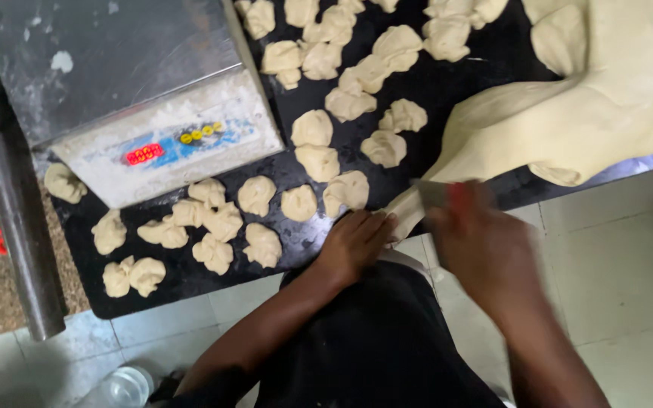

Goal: The person cuts small pieces of dough from a large mass using a bench scraper and places the pieces on a digital scale by hand to weigh them.

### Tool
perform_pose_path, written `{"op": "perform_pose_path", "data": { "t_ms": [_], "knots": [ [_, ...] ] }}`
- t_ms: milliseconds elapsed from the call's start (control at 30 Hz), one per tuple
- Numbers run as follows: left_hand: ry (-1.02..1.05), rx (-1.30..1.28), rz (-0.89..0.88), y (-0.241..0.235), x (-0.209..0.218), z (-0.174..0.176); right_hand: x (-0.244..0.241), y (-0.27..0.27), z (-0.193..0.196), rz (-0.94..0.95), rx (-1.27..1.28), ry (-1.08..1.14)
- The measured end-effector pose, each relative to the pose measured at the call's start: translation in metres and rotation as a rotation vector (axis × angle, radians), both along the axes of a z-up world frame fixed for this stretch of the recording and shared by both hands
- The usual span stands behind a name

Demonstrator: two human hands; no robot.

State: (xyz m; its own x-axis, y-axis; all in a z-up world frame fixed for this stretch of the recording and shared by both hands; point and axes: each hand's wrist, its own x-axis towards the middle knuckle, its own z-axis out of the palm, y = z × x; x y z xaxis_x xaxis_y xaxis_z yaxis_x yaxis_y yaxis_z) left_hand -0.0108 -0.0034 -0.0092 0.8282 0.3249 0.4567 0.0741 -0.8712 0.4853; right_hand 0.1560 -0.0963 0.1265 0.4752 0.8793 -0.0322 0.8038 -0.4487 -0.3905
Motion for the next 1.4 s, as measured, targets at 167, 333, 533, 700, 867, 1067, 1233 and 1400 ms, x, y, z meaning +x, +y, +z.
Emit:
{"op": "perform_pose_path", "data": {
  "t_ms": [167,333,533,700,867,1067,1233,1400],
  "knots": [
    [0.01,-0.319,0.133,0.013,-0.038,0.011,-0.021,0.035,-0.072,0.04,-0.107,0.129],
    [-0.367,-0.534,0.502,0.106,-0.05,0.065,-0.009,0.033,-0.082,-0.088,-0.219,0.194],
    [0.132,0.23,0.958,0.188,-0.073,0.104,-0.019,0.008,-0.038,-0.17,-0.181,0.193],
    [0.027,0.061,0.754,0.142,-0.062,0.091,-0.013,-0.023,-0.022,-0.521,-0.331,0.385],
    [-0.231,-0.125,0.593,0.124,-0.022,0.08,-0.003,-0.041,-0.009,-0.459,-0.199,0.24],
    [-0.745,-0.905,0.41,0.158,-0.041,0.113,-0.004,-0.046,-0.013,-0.423,-0.115,0.222],
    [-0.968,-0.443,0.521,0.233,-0.049,0.134,-0.012,-0.044,-0.024,-0.425,-0.207,0.267],
    [-0.221,0.051,0.807,0.203,-0.057,0.111,-0.013,-0.043,-0.019,-0.373,-0.141,0.245]
  ]
}}
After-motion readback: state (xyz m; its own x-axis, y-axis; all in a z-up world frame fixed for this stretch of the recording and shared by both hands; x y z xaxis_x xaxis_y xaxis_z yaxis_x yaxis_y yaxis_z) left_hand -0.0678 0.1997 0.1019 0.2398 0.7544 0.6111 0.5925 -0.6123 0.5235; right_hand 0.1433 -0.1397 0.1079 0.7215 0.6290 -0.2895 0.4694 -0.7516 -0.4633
